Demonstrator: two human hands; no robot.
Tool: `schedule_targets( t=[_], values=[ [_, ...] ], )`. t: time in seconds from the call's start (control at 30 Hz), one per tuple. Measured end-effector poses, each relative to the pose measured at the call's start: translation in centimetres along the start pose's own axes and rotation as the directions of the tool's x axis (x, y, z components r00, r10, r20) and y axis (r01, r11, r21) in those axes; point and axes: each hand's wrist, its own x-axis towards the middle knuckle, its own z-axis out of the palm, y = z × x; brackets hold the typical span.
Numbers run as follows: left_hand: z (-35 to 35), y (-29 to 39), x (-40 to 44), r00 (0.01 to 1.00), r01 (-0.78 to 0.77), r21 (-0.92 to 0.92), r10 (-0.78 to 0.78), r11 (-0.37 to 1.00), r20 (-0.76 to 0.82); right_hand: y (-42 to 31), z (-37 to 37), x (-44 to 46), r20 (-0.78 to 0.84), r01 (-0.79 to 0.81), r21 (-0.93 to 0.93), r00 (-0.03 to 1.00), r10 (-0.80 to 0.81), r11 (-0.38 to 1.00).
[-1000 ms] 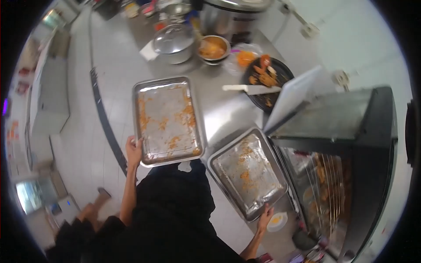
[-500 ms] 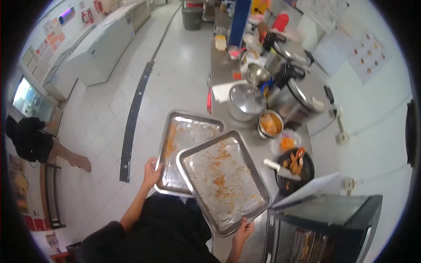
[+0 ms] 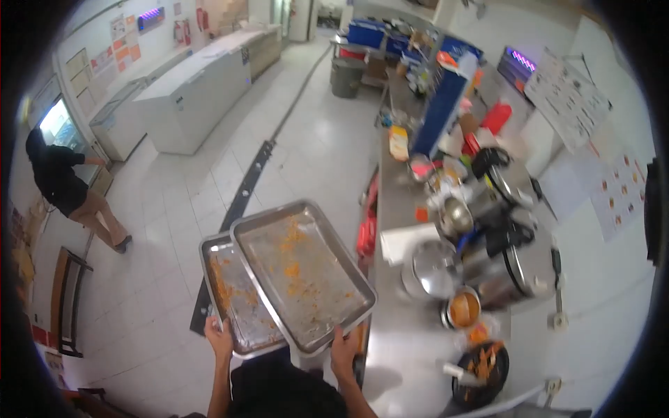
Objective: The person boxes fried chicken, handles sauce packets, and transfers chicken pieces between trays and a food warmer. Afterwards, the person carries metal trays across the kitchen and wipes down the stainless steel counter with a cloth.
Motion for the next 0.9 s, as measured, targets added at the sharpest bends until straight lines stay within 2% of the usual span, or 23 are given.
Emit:
schedule_targets(
  t=[0.07, 0.1, 0.13, 0.2, 0.27, 0.33, 0.37, 0.4, 0.43, 0.47, 0.5, 0.57, 0.63, 0.77, 0.83, 0.9],
  values=[
    [2.8, 0.8, 2.9, 0.998, 0.050, 0.040, -0.048, 0.998, -0.040, 1.0, 3.6, 4.0, 0.082, -0.110, -0.076, 0.990, 0.116, 0.991],
    [4.6, 0.6, 4.2, 0.994, -0.103, 0.237, 0.111, 0.966, -0.022, -0.3, 5.1, 5.6, 0.075, -0.026, -0.039, 0.997, 0.029, 0.999],
    [7.0, 3.7, 6.0, 0.999, -0.022, 0.071, 0.025, 0.997, -0.042, -0.2, 7.5, 7.9, 0.076, -0.011, -0.021, 0.997, 0.012, 1.000],
    [11.3, 2.9, 10.9, 0.998, -0.030, -0.057, 0.027, 0.998, -0.063, 0.5, 11.0, 11.5, 0.036, 0.027, -0.120, 0.999, -0.023, 0.992],
    [14.6, 5.9, 15.2, 1.000, 0.008, 0.028, -0.008, 1.000, 0.001, -2.3, 14.6, 14.4, 0.054, 0.030, -0.064, 0.998, -0.026, 0.997],
    [18.2, 6.1, 19.4, 0.997, 0.068, -0.034, -0.066, 0.997, 0.047, -4.0, 17.6, 18.1, 0.046, 0.055, -0.098, 0.998, -0.051, 0.994],
    [19.6, 6.2, 21.2, 0.993, 0.090, -0.053, -0.086, 0.995, 0.079, -5.5, 18.8, 19.9, 0.079, -0.022, -0.089, 0.996, 0.029, 0.996],
    [21.9, 6.7, 23.3, 0.989, 0.103, -0.085, -0.094, 0.991, 0.112, -5.9, 20.2, 22.0, 0.074, -0.013, -0.085, 0.997, 0.019, 0.996],
    [24.4, 8.4, 25.0, 0.986, 0.144, -0.185, -0.126, 0.972, 0.106, -6.1, 21.7, 24.4, 0.041, 0.069, -0.064, 0.997, -0.067, 0.996],
    [26.7, 8.1, 26.8, 0.993, 0.084, -0.175, -0.069, 0.981, 0.091, -6.1, 23.2, 27.0, 0.006, 0.149, -0.045, 0.989, -0.149, 0.988],
    [29.0, 8.5, 28.6, 0.991, 0.107, -0.171, -0.090, 0.979, 0.101, -8.6, 24.7, 28.8, 0.012, 0.108, -0.059, 0.994, -0.107, 0.992],
    [32.9, 8.8, 32.2, 0.988, 0.127, -0.166, -0.111, 0.978, 0.104, -8.7, 27.3, 33.4, 0.001, 0.108, -0.086, 0.994, -0.108, 0.990],
    [37.4, 9.9, 36.0, 0.967, 0.224, -0.190, -0.195, 0.956, 0.162, -9.5, 29.9, 38.2, -0.011, 0.055, -0.131, 0.998, -0.057, 0.990],
    [47.1, 10.6, 44.5, 0.956, 0.284, -0.236, -0.256, 0.929, 0.141, -11.1, 35.8, 49.7, 0.003, 0.096, -0.049, 0.995, -0.096, 0.994],
    [49.1, 11.1, 49.1, 0.976, 0.216, -0.228, -0.202, 0.949, 0.086, -11.6, 39.7, 54.1, 0.034, 0.120, -0.115, 0.993, -0.117, 0.986],
    [53.8, 12.8, 53.7, 0.972, 0.232, -0.224, -0.231, 0.946, 0.032, -12.8, 42.4, 60.6, 0.094, 0.077, -0.147, 0.994, -0.063, 0.986]
  ],
)
